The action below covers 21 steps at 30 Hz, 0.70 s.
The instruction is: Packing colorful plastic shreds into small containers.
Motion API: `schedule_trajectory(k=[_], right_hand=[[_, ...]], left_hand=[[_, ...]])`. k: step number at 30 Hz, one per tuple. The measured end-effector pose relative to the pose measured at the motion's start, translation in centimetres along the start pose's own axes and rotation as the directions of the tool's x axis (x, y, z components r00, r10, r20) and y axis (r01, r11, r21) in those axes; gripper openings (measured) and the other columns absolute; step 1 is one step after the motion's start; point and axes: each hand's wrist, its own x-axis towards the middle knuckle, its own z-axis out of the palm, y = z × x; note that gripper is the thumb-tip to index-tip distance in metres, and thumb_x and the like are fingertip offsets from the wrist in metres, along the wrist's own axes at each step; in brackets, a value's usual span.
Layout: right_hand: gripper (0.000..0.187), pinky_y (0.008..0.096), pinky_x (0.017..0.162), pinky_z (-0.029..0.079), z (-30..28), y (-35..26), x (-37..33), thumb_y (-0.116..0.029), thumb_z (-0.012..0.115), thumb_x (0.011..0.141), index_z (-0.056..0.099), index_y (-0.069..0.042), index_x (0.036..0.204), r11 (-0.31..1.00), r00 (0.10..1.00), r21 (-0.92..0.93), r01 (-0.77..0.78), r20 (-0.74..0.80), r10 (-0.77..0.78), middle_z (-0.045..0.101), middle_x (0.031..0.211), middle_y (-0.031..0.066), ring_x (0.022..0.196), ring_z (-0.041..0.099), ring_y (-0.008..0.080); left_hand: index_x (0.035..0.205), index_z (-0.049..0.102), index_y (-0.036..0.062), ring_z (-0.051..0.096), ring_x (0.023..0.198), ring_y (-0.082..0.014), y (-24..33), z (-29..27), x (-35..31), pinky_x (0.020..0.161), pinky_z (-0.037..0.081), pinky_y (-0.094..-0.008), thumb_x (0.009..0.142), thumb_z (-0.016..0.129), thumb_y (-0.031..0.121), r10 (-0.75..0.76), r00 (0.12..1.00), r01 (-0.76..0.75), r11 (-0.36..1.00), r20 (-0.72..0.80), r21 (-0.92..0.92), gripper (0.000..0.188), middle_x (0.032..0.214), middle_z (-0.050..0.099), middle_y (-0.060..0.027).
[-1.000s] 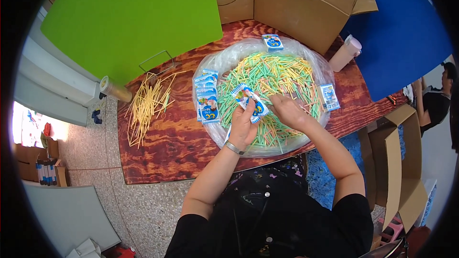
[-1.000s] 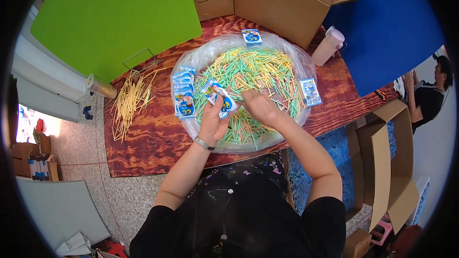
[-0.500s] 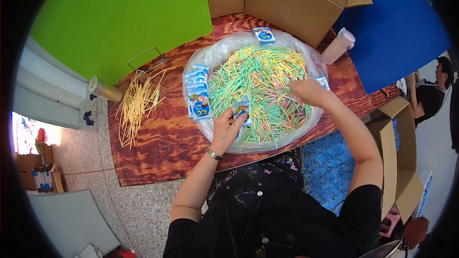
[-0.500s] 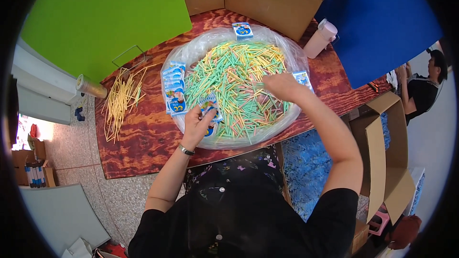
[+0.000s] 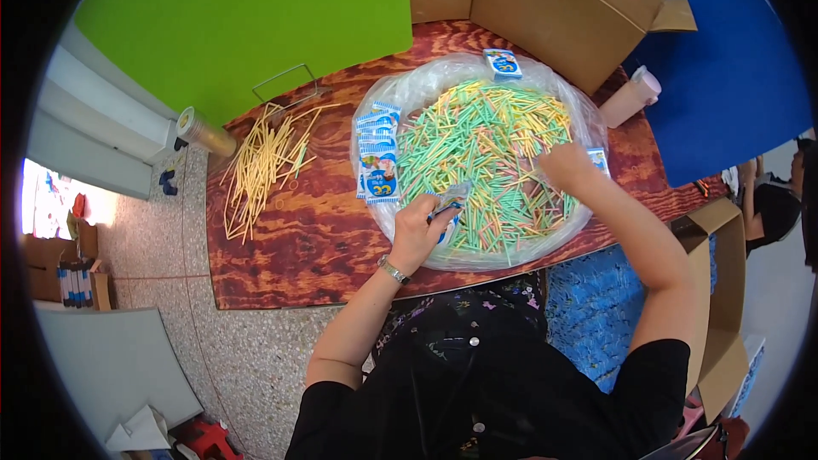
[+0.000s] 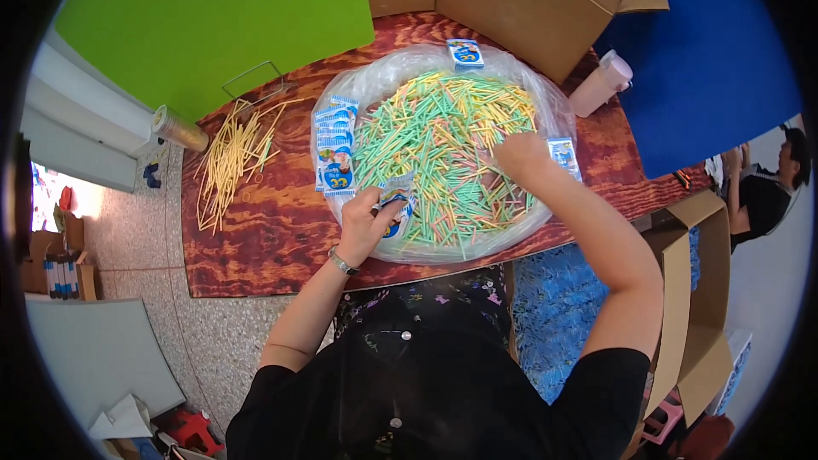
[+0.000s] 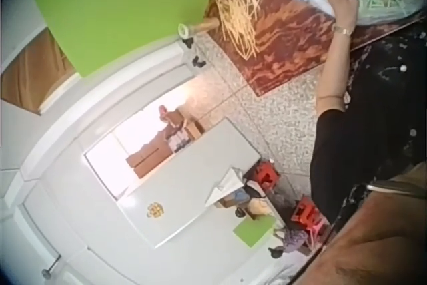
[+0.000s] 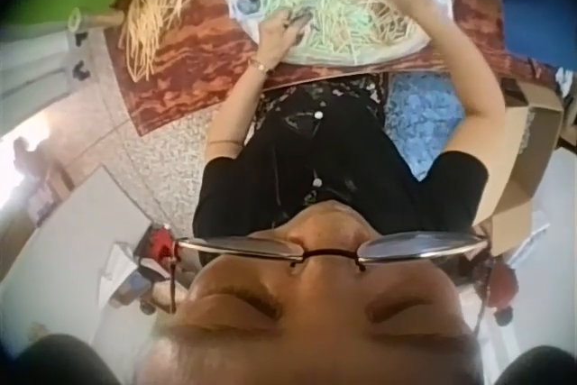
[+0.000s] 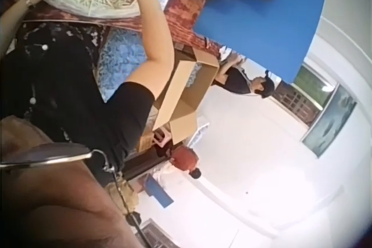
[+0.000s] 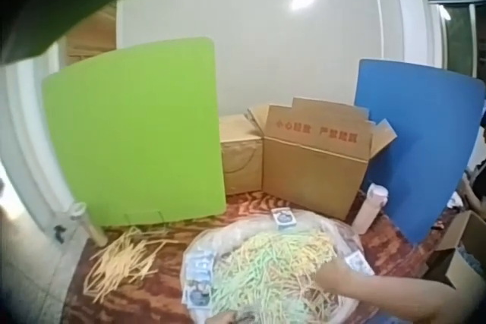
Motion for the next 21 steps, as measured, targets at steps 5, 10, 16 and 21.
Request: schedule_trajectory(k=[5,10,16,21], right_hand=[[0.017,0.0502,0.068,0.046,-10.5,-1.6,-3.4,-0.018,0.060,0.089,0.051,-0.004,0.092,0.693,0.874,0.534,0.485,-0.268,-0.405,0.060,0.082,0.0200,0.080,0.060,0.0428],[0.020,0.0497,0.068,0.044,-12.6,-4.3,-3.4,-0.018,0.061,0.089,0.049,-0.002,0.090,0.629,0.840,0.559,0.540,-0.315,-0.442,0.058,0.085,0.0199,0.080,0.057,0.0430],[0.023,0.0502,0.066,0.045,-13.4,-5.6,-2.3,-0.019,0.062,0.089,0.048,-0.001,0.087,0.639,0.824,0.522,0.565,-0.313,-0.473,0.058,0.076,0.0206,0.076,0.058,0.0433],[0.025,0.0517,0.065,0.046,-13.9,-5.8,-1.9,-0.025,0.061,0.090,0.053,-0.001,0.086,0.742,0.849,0.431,0.514,-0.133,-0.511,0.061,0.073,0.0223,0.073,0.062,0.0421]], left_hand=[[0.077,0.053,0.0013,0.055,0.054,-0.0197,1.3,-0.7,0.6,0.048,0.041,-0.0307,0.073,0.080,0.011,0.172,0.981,-0.153,0.968,-0.085,0.199,0.029,0.066,0.051,-0.0092],[0.076,0.053,0.0022,0.053,0.057,-0.0237,1.7,-0.8,1.0,0.051,0.041,-0.0339,0.072,0.081,0.011,0.224,0.969,-0.191,0.946,-0.104,0.261,0.029,0.067,0.052,-0.0098],[0.075,0.054,0.0025,0.054,0.060,-0.0242,1.4,-1.0,0.7,0.053,0.041,-0.0342,0.071,0.081,0.009,0.271,0.954,-0.224,0.928,-0.128,0.299,0.028,0.068,0.053,-0.0091],[0.076,0.055,0.0021,0.055,0.061,-0.0246,1.3,-1.0,0.5,0.053,0.042,-0.0344,0.071,0.079,0.006,0.268,0.954,-0.219,0.929,-0.135,0.299,0.025,0.070,0.054,-0.0096]])
